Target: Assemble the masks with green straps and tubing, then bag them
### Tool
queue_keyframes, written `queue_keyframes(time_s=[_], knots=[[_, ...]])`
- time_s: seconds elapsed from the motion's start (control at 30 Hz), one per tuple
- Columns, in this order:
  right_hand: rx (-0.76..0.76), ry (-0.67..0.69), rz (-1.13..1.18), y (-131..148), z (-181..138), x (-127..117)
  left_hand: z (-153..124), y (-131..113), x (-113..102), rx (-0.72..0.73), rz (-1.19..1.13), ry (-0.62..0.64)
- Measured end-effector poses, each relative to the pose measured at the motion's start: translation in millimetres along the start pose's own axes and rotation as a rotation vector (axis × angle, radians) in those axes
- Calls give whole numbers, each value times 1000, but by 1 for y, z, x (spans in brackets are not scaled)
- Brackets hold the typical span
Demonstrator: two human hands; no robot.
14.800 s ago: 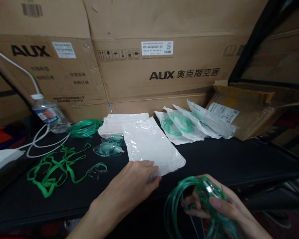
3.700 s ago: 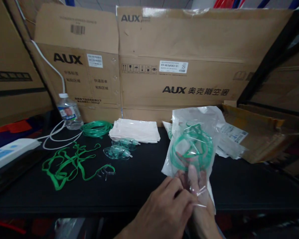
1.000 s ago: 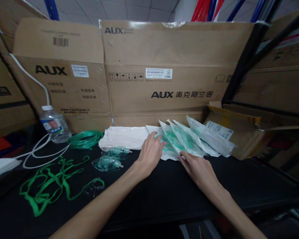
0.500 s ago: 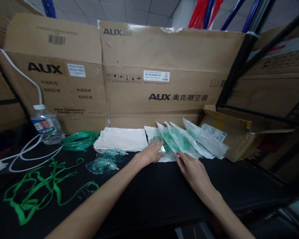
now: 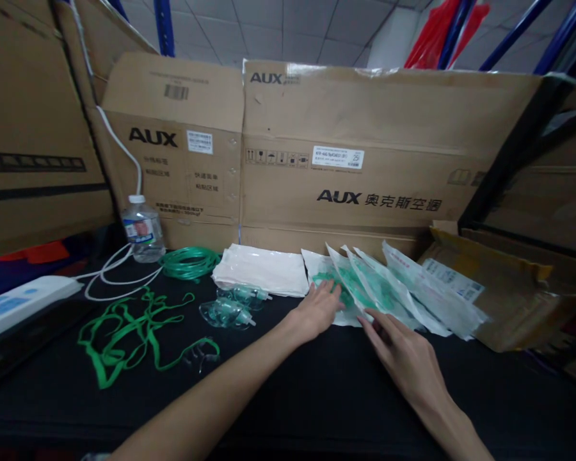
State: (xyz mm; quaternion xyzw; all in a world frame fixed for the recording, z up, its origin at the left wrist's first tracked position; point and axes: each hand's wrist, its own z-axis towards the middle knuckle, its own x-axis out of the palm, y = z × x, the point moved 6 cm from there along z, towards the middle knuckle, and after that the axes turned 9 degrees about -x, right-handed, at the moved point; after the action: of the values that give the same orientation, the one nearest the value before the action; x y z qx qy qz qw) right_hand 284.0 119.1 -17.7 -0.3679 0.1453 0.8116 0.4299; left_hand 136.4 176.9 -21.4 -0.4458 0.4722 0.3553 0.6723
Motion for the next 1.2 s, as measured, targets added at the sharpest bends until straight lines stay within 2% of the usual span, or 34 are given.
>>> queue_keyframes(time_s=[0.13, 0.2, 0.23, 0.27, 0.33, 0.4, 0.47, 0.53, 0.6, 0.73, 0.87, 0.93, 1.07, 1.2], knots=[[-132, -180, 31, 12, -2, -19, -6, -4, -8, -5, 29, -48], [-101, -238, 131, 16, -3, -31, -24, -12, -19, 8, 40, -90], [-38, -248, 197, 17, -2, -36, -37, -16, -25, 22, 43, -111], [43, -232, 270, 18, -1, -39, -53, -20, -31, 30, 43, -131], [214, -112, 443, 23, 5, -38, -88, -24, -37, 31, 32, -156], [274, -20, 599, 37, 16, -36, -124, -21, -41, 5, -70, -221], [189, 116, 675, 60, 34, -29, -158, -15, -41, 48, -186, -310], [49, 213, 687, 85, 55, -20, -182, -7, -34, 129, -247, -320], [-68, 288, 673, 109, 74, -4, -196, 9, -26, 96, -292, -321], [-168, 355, 634, 146, 102, 32, -210, 48, -29, -61, -313, -393], [-199, 393, 594, 173, 108, 56, -224, 87, -61, -204, -165, -613], [-203, 393, 572, 180, 106, 62, -229, 107, -77, -295, -68, -679], [-220, 340, 649, 184, 102, 67, -221, 137, -92, -359, 48, -616], [-166, 322, 760, 180, 102, 75, -203, 157, -87, -350, 57, -444]])
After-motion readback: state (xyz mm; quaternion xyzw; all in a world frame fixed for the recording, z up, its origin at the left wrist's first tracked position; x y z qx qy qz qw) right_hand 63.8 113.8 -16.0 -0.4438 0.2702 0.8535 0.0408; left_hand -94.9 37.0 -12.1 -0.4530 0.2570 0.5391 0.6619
